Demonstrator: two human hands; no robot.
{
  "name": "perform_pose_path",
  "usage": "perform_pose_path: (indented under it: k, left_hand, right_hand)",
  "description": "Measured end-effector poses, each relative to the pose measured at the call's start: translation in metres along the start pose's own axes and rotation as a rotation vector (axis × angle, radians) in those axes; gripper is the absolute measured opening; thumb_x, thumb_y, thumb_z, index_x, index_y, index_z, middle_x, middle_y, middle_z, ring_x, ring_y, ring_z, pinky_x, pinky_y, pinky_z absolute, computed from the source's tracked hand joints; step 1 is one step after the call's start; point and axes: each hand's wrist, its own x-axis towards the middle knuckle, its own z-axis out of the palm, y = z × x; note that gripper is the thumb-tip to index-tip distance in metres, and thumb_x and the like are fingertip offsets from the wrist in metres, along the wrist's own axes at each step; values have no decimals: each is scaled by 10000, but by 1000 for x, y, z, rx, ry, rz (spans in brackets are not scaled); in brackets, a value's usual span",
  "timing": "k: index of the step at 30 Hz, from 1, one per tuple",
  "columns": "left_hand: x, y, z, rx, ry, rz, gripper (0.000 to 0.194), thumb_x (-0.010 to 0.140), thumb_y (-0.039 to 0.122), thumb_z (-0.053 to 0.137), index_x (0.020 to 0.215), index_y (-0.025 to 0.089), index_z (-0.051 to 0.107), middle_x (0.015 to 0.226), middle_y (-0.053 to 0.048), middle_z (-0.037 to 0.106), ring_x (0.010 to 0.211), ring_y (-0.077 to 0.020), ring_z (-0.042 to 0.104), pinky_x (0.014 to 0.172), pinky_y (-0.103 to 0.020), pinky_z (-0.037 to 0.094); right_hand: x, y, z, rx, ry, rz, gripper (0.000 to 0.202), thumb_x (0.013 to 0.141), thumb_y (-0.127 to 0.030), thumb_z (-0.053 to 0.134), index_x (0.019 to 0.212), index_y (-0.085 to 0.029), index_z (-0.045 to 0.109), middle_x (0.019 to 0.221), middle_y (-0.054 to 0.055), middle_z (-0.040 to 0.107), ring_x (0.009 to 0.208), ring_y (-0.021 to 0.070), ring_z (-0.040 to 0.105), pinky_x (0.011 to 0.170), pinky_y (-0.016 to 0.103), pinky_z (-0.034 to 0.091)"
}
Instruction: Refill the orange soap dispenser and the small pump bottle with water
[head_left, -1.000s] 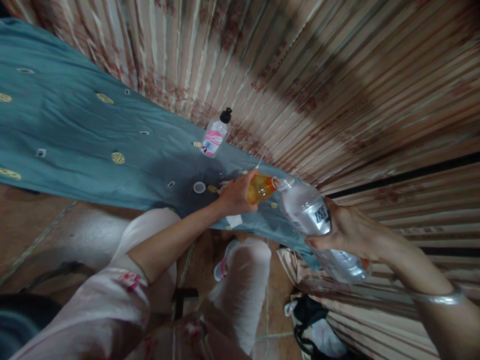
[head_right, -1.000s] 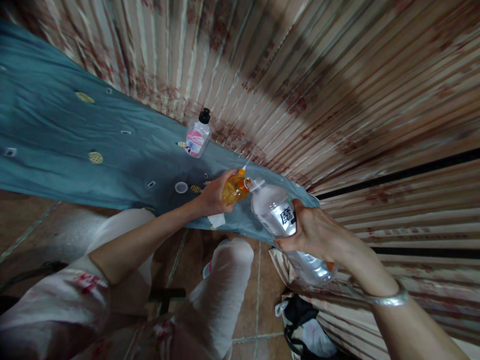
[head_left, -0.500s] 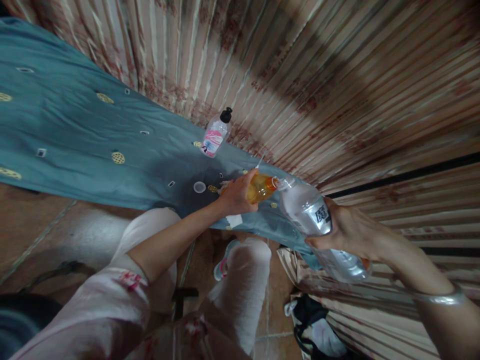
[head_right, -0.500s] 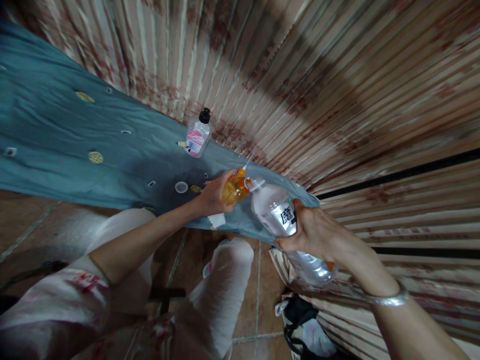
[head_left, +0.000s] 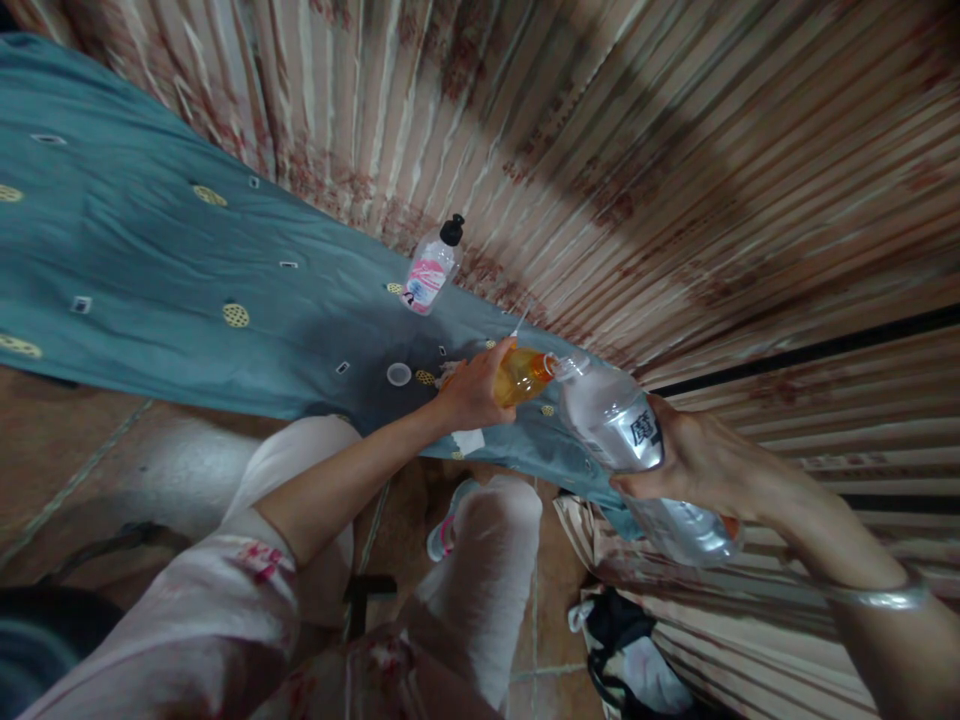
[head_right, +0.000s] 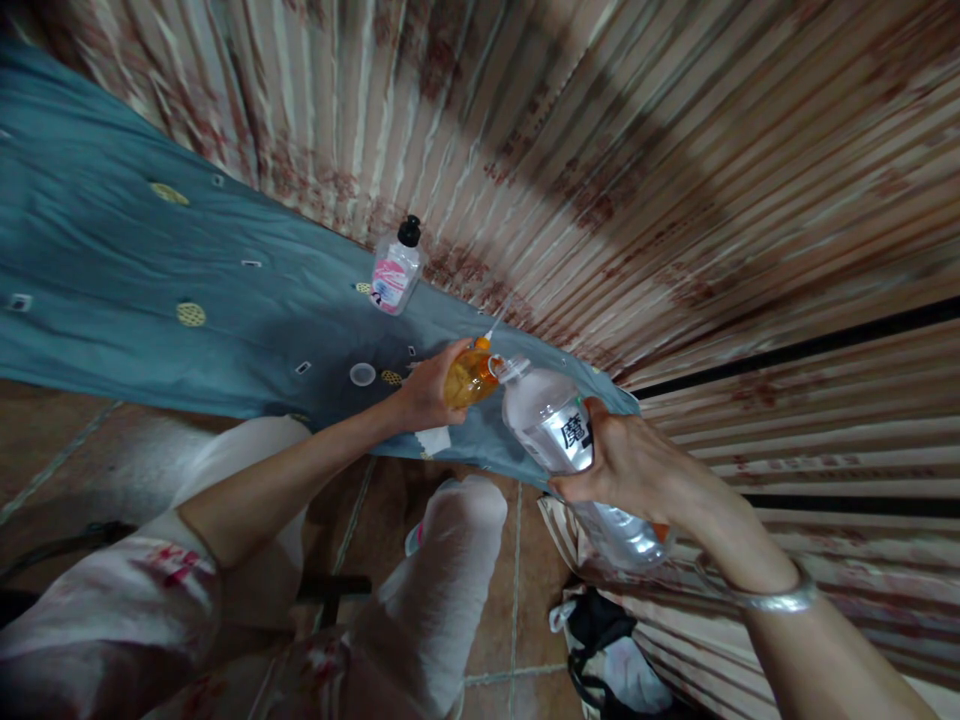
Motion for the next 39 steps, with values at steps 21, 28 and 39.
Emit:
perform_pose_path:
  k: [21,28,39]
  left_hand:
    - [1,1,-2,-38,-10,-22,1221,696,247,911,1765,293,321,1691,-166,599,1502,-437,643,1290,-645,516]
    - [1,3,-1,-22,-27,-50,1220,701,254,909,1767,290,316,1696,-170,590,1508,-444,636,1292,-660,508]
    - [0,0,-1,-35,-5,-15,1211,701,251,918,1758,305,331,1692,-156,601,1499,-428,649,1284,-629,526]
  right_hand:
    - [-3,2,0,-17,15,-55,474,775,-571,782,1033,-230,577,783,57,734,785,328,754,637,370,484]
    - [-2,0,0,-62,-2,-22,509,742,-611,776,1014,-239,559,751,37,706,759,315,740,648,376,486]
    - [-3,-9,-4,-18,-12,28,508,664,-546,839,991,-251,587,755,33,677,786,314,738,642,379,515]
